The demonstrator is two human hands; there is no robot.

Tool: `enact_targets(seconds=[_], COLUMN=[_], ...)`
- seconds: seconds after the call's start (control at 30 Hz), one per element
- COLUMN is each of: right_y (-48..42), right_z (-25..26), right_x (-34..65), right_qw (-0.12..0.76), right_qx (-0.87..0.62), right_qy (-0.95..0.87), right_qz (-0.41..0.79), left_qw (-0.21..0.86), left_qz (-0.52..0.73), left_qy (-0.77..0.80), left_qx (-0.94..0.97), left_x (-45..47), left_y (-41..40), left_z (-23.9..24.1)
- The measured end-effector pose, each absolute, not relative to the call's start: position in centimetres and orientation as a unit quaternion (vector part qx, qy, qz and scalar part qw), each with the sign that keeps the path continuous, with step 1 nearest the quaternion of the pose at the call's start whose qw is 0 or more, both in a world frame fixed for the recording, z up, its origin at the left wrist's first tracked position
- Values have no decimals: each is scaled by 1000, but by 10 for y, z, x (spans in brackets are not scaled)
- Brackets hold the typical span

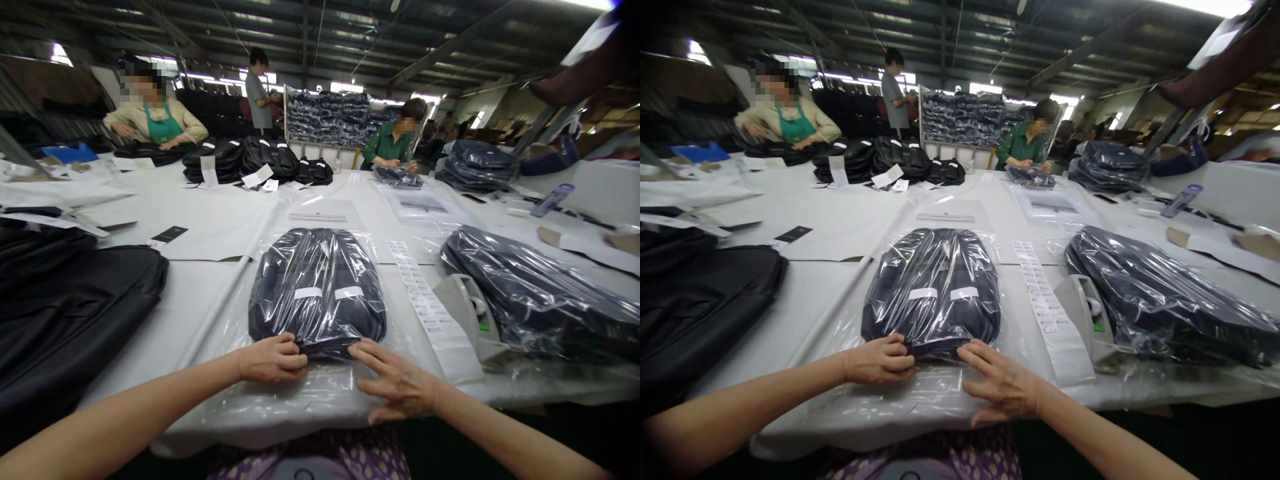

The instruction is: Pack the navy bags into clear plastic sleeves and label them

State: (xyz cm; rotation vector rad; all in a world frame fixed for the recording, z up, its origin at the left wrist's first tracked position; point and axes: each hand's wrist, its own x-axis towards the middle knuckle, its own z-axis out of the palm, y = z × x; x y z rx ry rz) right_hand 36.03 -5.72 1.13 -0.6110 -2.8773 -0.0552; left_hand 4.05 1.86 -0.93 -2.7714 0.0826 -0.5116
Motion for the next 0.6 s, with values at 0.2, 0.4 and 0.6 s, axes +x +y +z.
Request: enact_targets(seconds=[0.2, 0.4, 0.6], right_y=[-67, -67, -67], right_z=[2, 1, -4], right_x=[357, 350, 348], right_qw=[67, 127, 191], right_qx=[-239, -269, -288], right_qy=[-968, -955, -938], right_qz=[-27, -21, -19], left_qw=[113, -18, -14], left_qz=[-99, -73, -136], left_qy=[5, -107, -219], left_qx=[-989, -991, -966], left_x=[43, 43, 45], left_y=[16, -13, -31], left_z=[-5, -5, -22])
